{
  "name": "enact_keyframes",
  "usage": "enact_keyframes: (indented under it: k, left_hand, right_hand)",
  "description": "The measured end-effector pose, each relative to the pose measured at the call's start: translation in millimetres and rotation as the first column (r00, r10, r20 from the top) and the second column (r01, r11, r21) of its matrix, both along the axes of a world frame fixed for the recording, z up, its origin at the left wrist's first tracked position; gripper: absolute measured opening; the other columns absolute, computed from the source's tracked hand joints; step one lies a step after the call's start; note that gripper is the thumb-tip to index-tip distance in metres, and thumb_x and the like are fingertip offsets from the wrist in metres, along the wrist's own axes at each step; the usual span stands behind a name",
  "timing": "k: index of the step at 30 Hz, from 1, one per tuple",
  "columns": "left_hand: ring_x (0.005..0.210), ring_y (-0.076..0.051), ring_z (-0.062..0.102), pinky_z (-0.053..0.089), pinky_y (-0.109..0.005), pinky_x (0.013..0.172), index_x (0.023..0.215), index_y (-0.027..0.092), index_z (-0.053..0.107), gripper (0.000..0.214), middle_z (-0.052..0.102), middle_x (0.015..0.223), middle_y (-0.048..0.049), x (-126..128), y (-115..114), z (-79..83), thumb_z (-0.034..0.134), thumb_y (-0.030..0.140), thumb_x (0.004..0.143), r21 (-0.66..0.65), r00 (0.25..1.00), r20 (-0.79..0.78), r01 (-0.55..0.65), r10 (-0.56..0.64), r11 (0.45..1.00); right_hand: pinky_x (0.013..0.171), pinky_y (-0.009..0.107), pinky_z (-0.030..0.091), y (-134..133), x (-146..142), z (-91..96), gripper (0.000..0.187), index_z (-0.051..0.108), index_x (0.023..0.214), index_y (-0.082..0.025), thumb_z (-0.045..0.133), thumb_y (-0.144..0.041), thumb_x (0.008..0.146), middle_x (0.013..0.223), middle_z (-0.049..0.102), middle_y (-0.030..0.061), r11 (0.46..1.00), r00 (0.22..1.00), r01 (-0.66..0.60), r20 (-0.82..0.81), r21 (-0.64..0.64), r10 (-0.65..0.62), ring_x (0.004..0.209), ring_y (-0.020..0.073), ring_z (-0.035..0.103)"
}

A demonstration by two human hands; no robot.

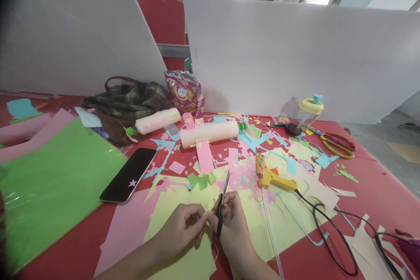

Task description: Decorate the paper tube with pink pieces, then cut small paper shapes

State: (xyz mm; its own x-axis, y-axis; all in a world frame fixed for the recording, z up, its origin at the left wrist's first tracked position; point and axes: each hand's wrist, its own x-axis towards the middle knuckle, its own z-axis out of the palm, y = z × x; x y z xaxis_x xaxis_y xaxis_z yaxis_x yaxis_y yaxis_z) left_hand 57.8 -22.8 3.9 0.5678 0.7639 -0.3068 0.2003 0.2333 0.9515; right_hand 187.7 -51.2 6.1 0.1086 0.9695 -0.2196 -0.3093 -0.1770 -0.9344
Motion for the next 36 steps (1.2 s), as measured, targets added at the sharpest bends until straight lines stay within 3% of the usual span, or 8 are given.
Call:
enact_keyframes:
  k: [11,27,36]
  left_hand:
    - [0.043,-0.008,0.045,0.036,-0.02,0.048,0.056,0.013,0.046,0.032,0.049,0.046,0.0006,0,1,5.8,0.04,0.034,0.08,-0.033,0.999,0.033,-0.01,0.011,0.999]
    - [0.042,-0.009,0.046,0.036,-0.022,0.049,0.054,0.014,0.045,0.033,0.05,0.043,0.0,0,0,-1.4,0.04,0.034,0.079,-0.1,0.995,0.102,0.002,0.008,0.995]
    - [0.04,-0.009,0.046,0.038,-0.022,0.048,0.051,0.013,0.049,0.037,0.051,0.043,-0.0008,4,1,6.8,0.043,0.04,0.076,-0.169,0.996,0.074,-0.027,0.04,0.985]
  right_hand:
    - [0.053,0.017,0.037,0,2,-1.3,0.032,0.032,0.072,-0.022,0.062,-0.016,0.064,0.068,0.046,-0.007,1.0,1.0,0.017,0.026,0.002,-0.017,0.057,0.0057,0.045]
    - [0.047,0.016,0.035,0,2,-3.8,0.032,0.032,0.072,-0.022,0.063,-0.018,0.063,0.068,0.046,-0.0065,1.0,0.997,0.017,0.073,-0.018,-0.015,0.052,0.0055,0.043]
    - [0.047,0.018,0.038,-1,-3,-16.1,0.03,0.036,0.07,-0.022,0.065,-0.022,0.061,0.068,0.05,-0.0045,0.99,0.986,0.133,0.096,0.05,-0.137,0.051,0.0073,0.046]
